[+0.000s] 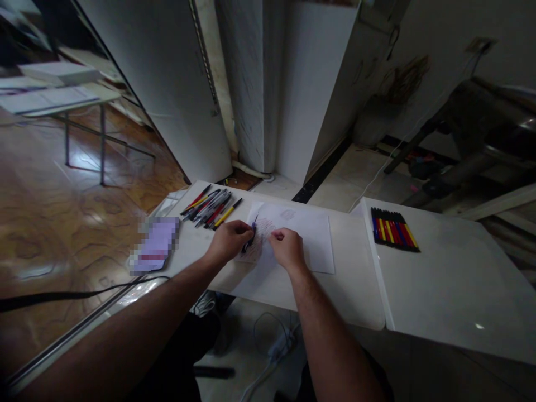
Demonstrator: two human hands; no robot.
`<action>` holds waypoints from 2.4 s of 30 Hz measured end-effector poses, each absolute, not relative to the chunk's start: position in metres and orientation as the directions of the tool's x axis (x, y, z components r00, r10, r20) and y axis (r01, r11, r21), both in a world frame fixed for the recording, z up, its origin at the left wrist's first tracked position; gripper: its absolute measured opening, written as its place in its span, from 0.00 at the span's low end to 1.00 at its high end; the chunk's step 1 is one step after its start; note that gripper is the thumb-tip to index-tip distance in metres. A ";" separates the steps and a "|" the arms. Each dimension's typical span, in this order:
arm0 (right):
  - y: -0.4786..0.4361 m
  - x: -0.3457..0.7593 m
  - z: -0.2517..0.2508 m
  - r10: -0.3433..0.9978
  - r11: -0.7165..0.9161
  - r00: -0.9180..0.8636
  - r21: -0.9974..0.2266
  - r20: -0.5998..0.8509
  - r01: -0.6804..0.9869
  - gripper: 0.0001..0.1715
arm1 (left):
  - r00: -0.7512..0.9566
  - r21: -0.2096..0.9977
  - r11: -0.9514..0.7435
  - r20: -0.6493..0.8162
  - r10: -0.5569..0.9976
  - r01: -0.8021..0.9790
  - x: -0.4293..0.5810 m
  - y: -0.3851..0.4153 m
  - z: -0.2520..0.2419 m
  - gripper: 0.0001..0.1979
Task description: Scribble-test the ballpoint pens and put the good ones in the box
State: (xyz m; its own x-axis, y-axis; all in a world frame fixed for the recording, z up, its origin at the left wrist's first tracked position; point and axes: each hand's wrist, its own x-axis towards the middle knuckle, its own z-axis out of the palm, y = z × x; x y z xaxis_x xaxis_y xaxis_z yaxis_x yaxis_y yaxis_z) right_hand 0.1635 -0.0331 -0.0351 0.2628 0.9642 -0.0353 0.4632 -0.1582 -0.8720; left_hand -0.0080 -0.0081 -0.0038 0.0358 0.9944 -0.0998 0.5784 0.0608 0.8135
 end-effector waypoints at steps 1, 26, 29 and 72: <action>-0.033 0.163 -0.034 0.965 -0.160 0.261 -0.873 -0.039 0.460 0.10 | 0.036 0.811 0.058 -0.096 0.995 0.582 -0.007 -0.009 -0.003 0.06; -0.036 0.168 -0.024 0.958 -0.250 0.235 -0.873 -0.162 0.420 0.15 | 0.154 0.735 -0.063 -0.057 0.986 0.675 -0.013 -0.015 0.003 0.08; -0.034 0.187 -0.025 0.958 -0.216 0.281 -0.773 -0.051 0.596 0.15 | 0.139 0.645 -0.067 -0.061 0.988 0.761 -0.029 -0.004 0.004 0.08; -0.051 0.183 -0.012 0.998 -0.013 0.031 -0.340 0.047 0.940 0.16 | 0.354 0.443 -0.297 -0.050 0.934 0.846 -0.037 0.002 -0.010 0.16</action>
